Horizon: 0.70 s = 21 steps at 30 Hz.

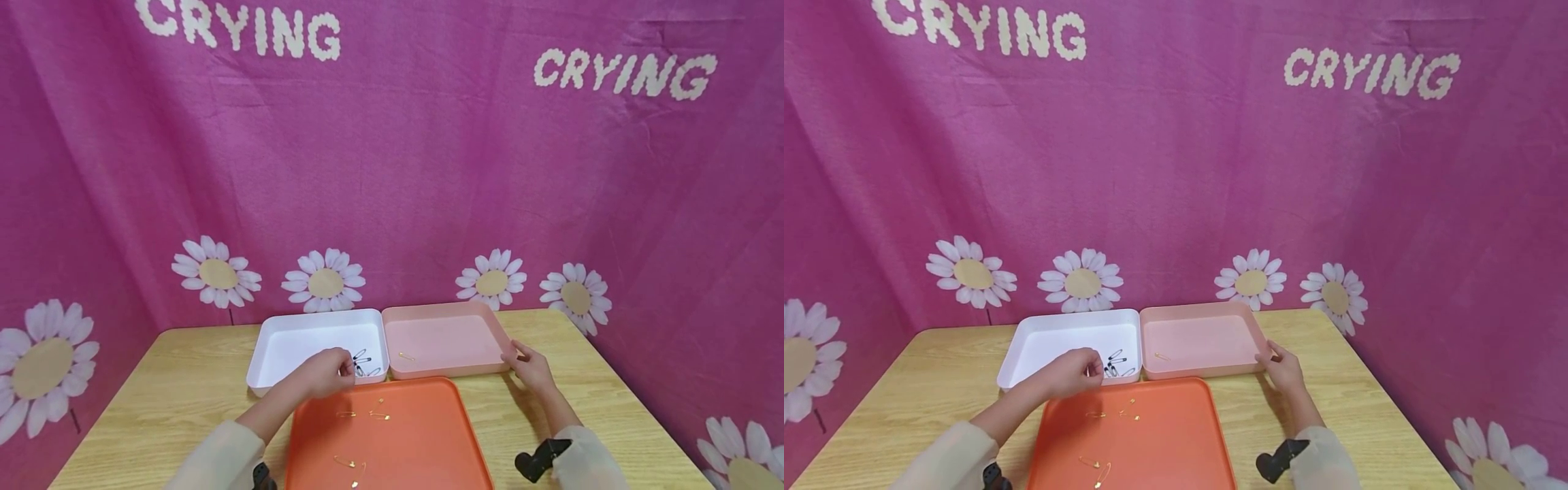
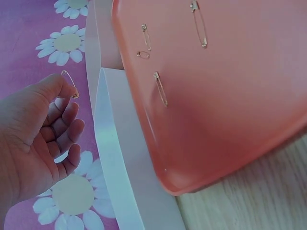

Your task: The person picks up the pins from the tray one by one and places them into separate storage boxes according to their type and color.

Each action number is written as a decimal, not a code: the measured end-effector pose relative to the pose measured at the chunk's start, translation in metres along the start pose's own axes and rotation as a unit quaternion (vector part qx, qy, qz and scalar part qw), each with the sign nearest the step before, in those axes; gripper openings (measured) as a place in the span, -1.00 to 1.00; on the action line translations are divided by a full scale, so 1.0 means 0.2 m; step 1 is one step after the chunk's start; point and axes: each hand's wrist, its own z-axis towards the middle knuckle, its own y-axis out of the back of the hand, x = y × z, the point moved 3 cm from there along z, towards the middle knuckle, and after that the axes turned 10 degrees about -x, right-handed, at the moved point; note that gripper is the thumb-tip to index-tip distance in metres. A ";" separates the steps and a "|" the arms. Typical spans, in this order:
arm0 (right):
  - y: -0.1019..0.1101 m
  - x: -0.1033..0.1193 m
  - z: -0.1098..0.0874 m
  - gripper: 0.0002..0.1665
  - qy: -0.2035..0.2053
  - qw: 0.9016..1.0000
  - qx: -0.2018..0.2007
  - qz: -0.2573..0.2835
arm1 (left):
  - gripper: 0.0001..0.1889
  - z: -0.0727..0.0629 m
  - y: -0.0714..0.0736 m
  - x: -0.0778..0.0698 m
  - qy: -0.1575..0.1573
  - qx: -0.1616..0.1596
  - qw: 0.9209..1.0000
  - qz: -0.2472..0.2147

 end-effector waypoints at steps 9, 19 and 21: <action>0.00 0.00 0.01 -0.30 0.004 1.000 -0.002 0.007 | -0.91 0.07 0.01 -0.04 -0.004 -0.002 1.000 0.009; 0.00 -0.01 0.02 -0.30 0.004 1.000 -0.003 0.012 | -0.91 0.13 0.01 -0.10 -0.011 -0.001 1.000 0.018; 0.00 -0.01 0.02 -0.30 0.003 1.000 -0.005 0.011 | -0.90 0.14 0.01 -0.10 -0.017 -0.003 1.000 0.025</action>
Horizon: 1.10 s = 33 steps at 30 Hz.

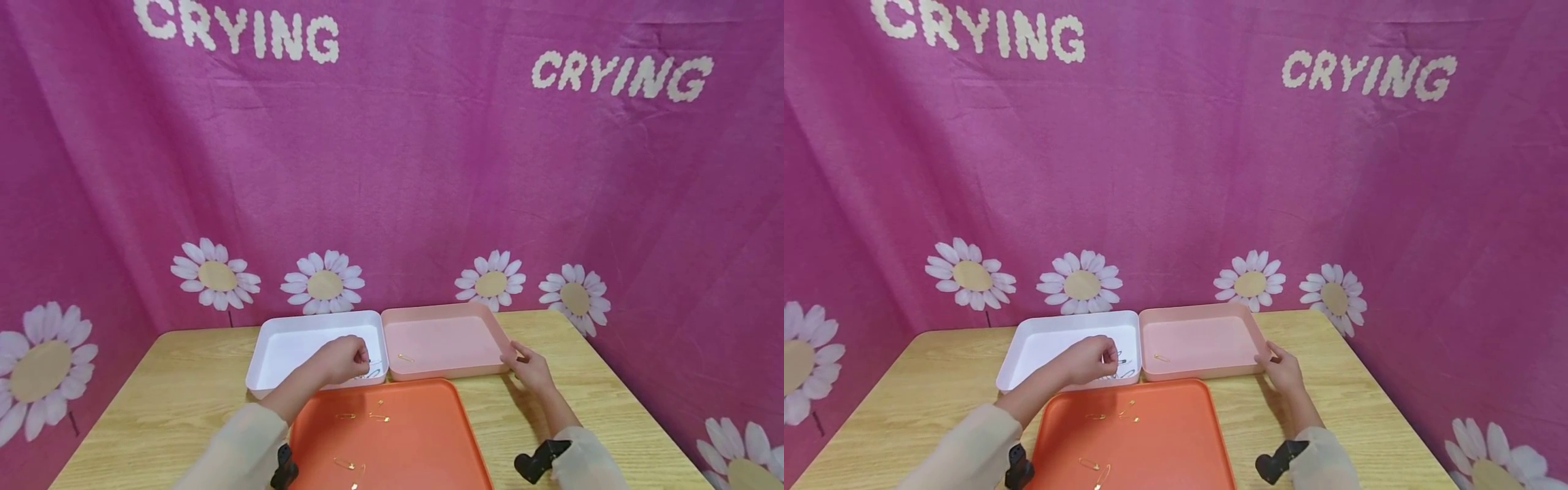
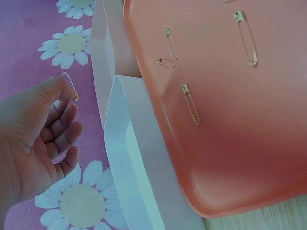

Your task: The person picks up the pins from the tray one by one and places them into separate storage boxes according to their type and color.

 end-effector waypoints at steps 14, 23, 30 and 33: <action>0.00 0.00 -0.01 -0.31 0.007 1.000 -0.007 0.000 | -0.90 0.10 -0.02 -0.02 -0.006 -0.012 1.000 0.020; -0.01 0.00 -0.01 -0.29 0.001 1.000 0.001 -0.005 | -0.89 0.14 -0.03 -0.03 0.008 -0.018 1.000 0.021; -0.01 -0.01 -0.01 -0.31 0.002 1.000 -0.003 -0.009 | -0.87 0.17 -0.03 -0.05 0.011 -0.018 0.999 0.026; -0.01 0.00 -0.01 -0.30 0.003 1.000 -0.003 -0.006 | -0.87 0.19 -0.03 -0.05 0.021 -0.016 0.999 0.025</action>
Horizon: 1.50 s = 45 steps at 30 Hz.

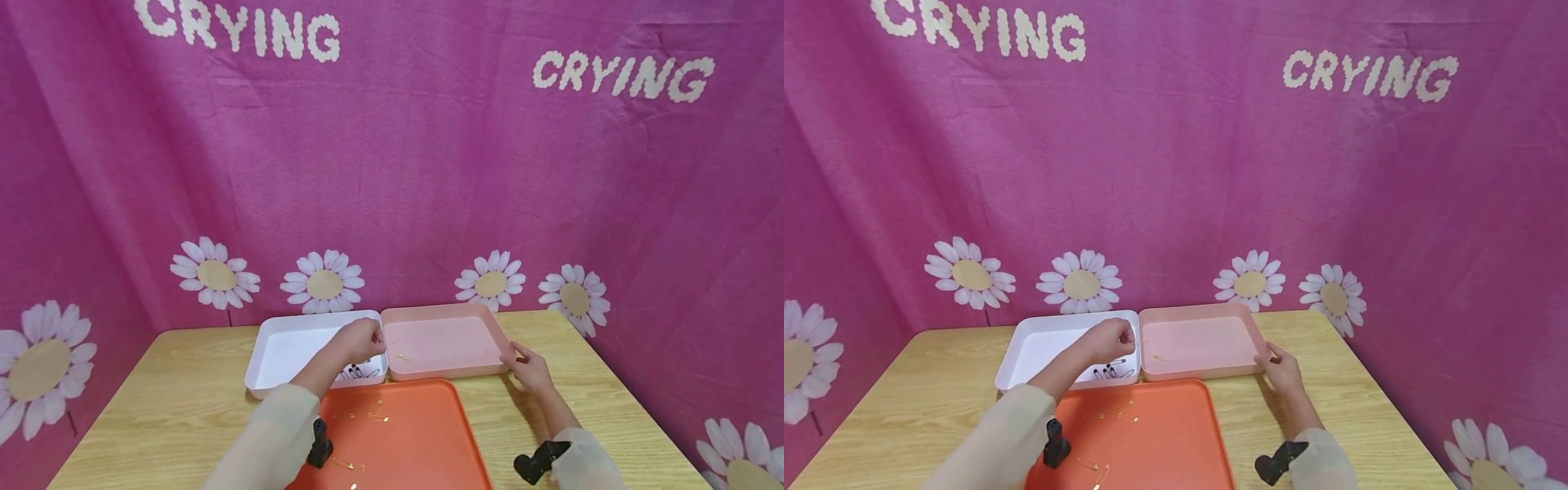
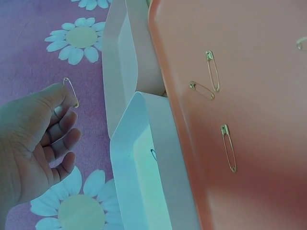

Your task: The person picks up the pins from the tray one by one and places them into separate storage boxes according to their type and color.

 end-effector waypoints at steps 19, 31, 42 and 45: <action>0.00 0.00 0.00 -0.31 0.003 1.000 -0.003 0.013 | -0.95 0.04 -0.06 -0.01 0.034 -0.021 0.999 -0.014; 0.00 0.00 0.00 -0.31 0.000 1.000 -0.004 0.003 | -0.94 0.05 -0.10 -0.02 0.038 -0.036 0.998 -0.041; 0.00 0.01 -0.01 -0.33 0.020 1.000 -0.019 -0.004 | -0.95 0.07 -0.12 -0.05 0.035 -0.059 0.996 -0.052; 0.00 0.01 -0.01 -0.32 0.020 1.000 -0.021 0.001 | -0.82 0.06 -0.13 -0.04 0.047 -0.062 0.995 -0.066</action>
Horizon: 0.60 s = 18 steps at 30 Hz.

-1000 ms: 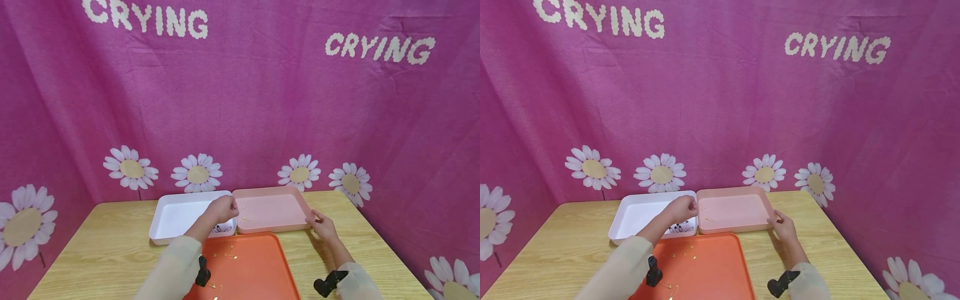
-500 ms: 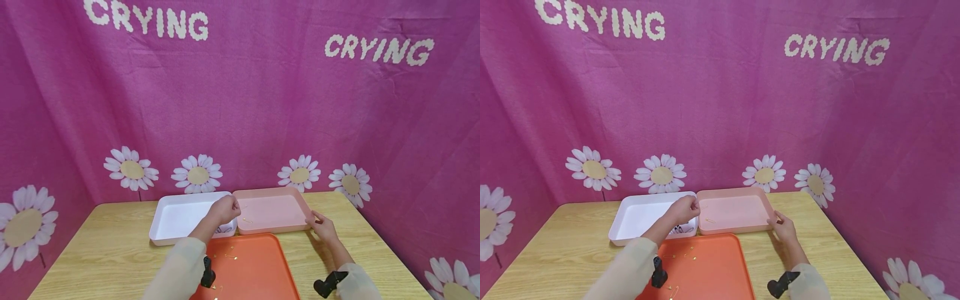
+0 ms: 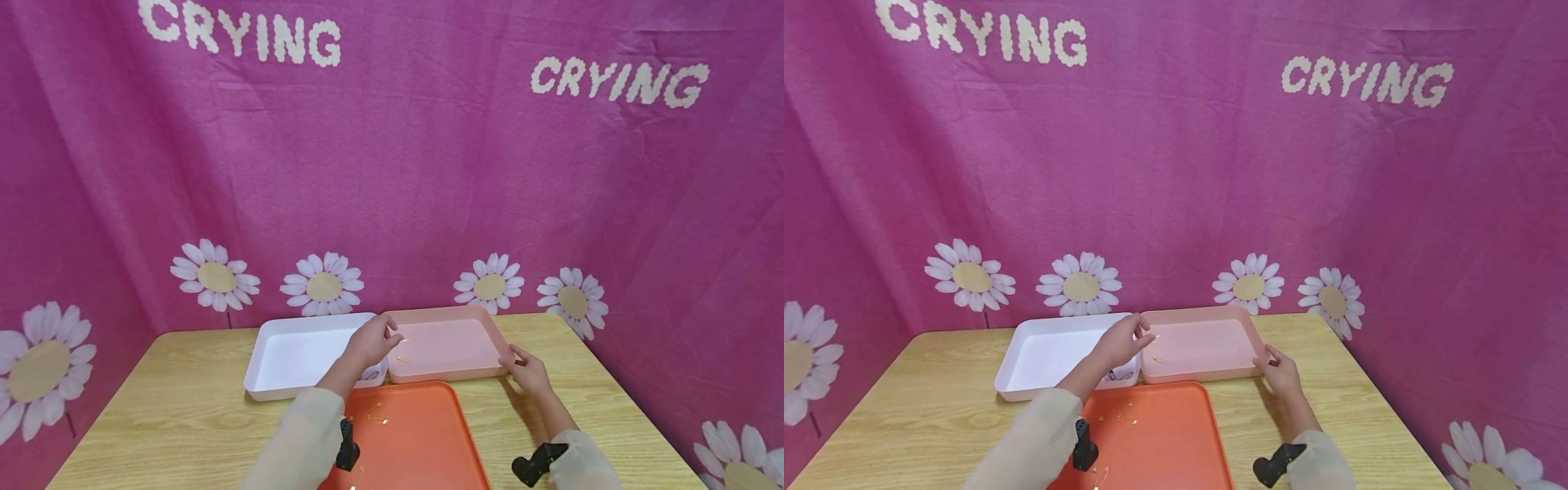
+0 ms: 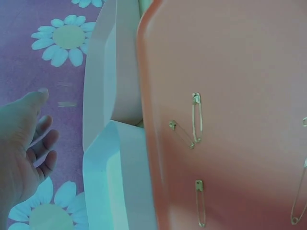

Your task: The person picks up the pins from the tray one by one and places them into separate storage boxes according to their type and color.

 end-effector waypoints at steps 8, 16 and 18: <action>0.00 -0.01 0.00 -0.31 -0.014 1.000 0.016 -0.013 | -0.68 -0.02 -0.01 0.04 0.005 0.003 1.000 -0.005; 0.00 0.00 0.00 -0.29 -0.023 0.999 0.026 -0.012 | -0.69 -0.04 0.01 0.09 0.008 0.007 1.000 0.000; 0.00 0.00 0.00 -0.29 -0.024 0.999 0.027 -0.013 | -0.70 -0.05 0.02 0.10 0.007 0.006 1.000 0.000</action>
